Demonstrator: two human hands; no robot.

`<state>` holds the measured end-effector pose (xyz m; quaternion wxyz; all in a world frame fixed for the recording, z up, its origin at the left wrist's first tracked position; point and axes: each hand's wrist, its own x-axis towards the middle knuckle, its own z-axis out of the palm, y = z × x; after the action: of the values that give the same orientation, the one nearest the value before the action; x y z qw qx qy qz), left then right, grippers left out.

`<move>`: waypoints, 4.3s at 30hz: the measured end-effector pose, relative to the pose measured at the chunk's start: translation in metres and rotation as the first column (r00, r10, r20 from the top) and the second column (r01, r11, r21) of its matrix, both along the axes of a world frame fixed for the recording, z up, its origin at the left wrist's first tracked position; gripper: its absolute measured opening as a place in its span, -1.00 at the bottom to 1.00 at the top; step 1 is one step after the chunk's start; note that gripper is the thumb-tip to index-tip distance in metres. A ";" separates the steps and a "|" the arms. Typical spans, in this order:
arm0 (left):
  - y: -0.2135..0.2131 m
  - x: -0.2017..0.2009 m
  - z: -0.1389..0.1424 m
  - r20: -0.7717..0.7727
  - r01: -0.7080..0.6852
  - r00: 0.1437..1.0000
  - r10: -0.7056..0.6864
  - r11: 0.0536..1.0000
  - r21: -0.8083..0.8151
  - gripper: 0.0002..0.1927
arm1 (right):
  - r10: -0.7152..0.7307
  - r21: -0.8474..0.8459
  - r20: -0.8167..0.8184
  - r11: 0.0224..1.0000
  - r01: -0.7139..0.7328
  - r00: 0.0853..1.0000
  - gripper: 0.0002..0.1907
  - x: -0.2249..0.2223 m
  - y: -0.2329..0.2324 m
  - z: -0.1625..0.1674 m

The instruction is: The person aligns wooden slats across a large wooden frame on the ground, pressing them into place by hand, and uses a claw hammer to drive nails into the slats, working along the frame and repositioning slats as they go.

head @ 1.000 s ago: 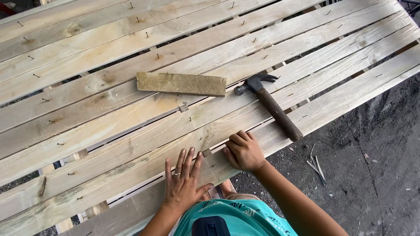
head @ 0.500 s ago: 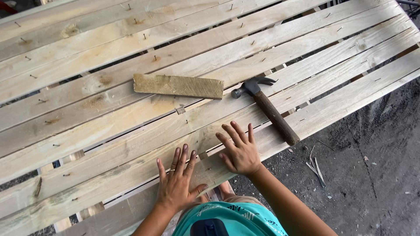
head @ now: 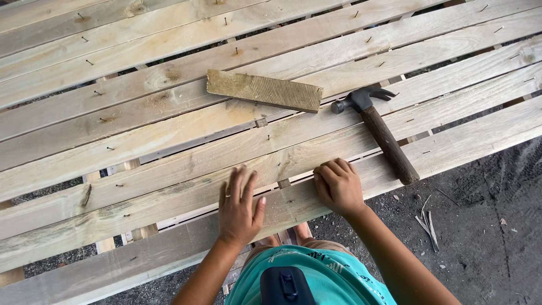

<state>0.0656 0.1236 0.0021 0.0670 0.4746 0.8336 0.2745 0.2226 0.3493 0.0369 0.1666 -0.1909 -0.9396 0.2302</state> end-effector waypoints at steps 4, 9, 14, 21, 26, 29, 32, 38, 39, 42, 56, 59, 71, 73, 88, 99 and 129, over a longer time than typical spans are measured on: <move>0.000 0.021 0.015 -0.058 0.202 0.976 -0.210 0.973 -0.115 -0.27 | 0.121 0.161 0.098 0.977 -0.136 0.988 -0.72 0.011 0.011 0.005; 0.035 0.040 0.028 -0.226 0.257 0.941 -0.251 0.966 -0.003 -0.14 | 0.022 0.215 0.016 0.976 -0.025 1.000 -0.67 0.031 0.028 0.005; 0.100 0.059 0.033 -0.100 0.374 0.920 -0.378 0.925 -0.061 -0.07 | -0.060 0.340 -0.008 0.939 0.059 0.998 -0.73 0.036 0.047 0.002; 0.195 0.096 0.050 0.143 0.436 0.900 -0.412 0.837 -0.331 0.17 | -0.647 0.376 0.314 0.757 0.535 0.695 -0.41 0.050 0.110 0.025; 0.230 0.117 0.055 0.139 0.396 0.918 -0.371 0.867 -0.302 0.17 | -0.540 0.145 0.492 0.824 0.547 0.683 -0.38 0.052 0.136 0.017; 0.241 0.122 0.051 0.108 0.375 0.927 -0.359 0.879 -0.293 -0.01 | -0.538 -0.006 0.479 0.788 0.615 0.693 -0.41 0.026 0.148 0.012; 0.249 0.126 0.049 0.061 0.371 0.927 -0.370 0.885 -0.281 -0.15 | -0.622 0.008 0.250 0.768 0.641 0.742 -0.47 -0.007 0.163 0.016; 0.267 0.126 0.058 0.096 0.392 0.917 -0.387 0.834 -0.387 -0.12 | -0.779 -0.004 -0.144 0.617 0.787 0.610 -0.64 0.056 0.202 0.025; 0.268 0.125 0.061 0.129 0.405 0.913 -0.387 0.817 -0.411 -0.14 | -0.818 0.067 -0.213 0.534 0.843 0.535 -0.59 0.083 0.215 0.025; 0.277 0.121 0.068 0.243 0.452 0.891 -0.383 0.710 -0.540 -0.21 | -0.986 -0.082 0.029 0.163 0.983 0.166 -0.22 0.140 0.244 0.018; 0.283 0.118 0.074 0.279 0.506 0.861 -0.425 0.661 -0.555 -0.22 | -0.934 -0.116 0.358 -0.034 0.993 0.010 0.31 0.146 0.257 0.028; 0.284 0.117 0.075 0.258 0.517 0.855 -0.451 0.695 -0.499 -0.19 | -0.906 -0.058 0.422 0.011 0.998 0.034 0.29 0.149 0.261 0.030; 0.285 0.116 0.090 0.300 0.478 0.878 -0.372 0.660 -0.580 -0.11 | -0.880 0.117 0.444 0.242 0.963 0.167 -0.48 0.195 0.289 0.045; 0.287 0.115 0.090 0.346 0.487 0.873 -0.344 0.574 -0.658 -0.11 | -0.831 -0.032 0.463 0.332 0.943 0.308 -0.54 0.178 0.284 0.048; 0.266 0.126 0.061 -0.003 0.454 0.886 -0.464 0.867 -0.204 -0.46 | -0.265 -0.193 0.503 0.893 0.406 0.823 -0.38 -0.023 0.245 0.014; 0.271 0.101 0.032 -0.059 0.540 0.836 -0.545 0.837 -0.084 -0.40 | -0.118 -0.302 0.733 0.826 0.476 0.670 -0.67 -0.011 0.274 0.086; 0.263 0.113 0.027 0.077 0.461 0.887 -0.455 0.863 -0.208 0.03 | -0.280 0.258 0.955 0.947 0.190 0.095 -0.81 0.042 0.293 0.183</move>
<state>0.1788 0.3862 0.0288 0.1929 0.6448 0.7215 0.1629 0.2649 0.6423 0.2202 -0.4478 -0.4349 -0.7811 -0.0134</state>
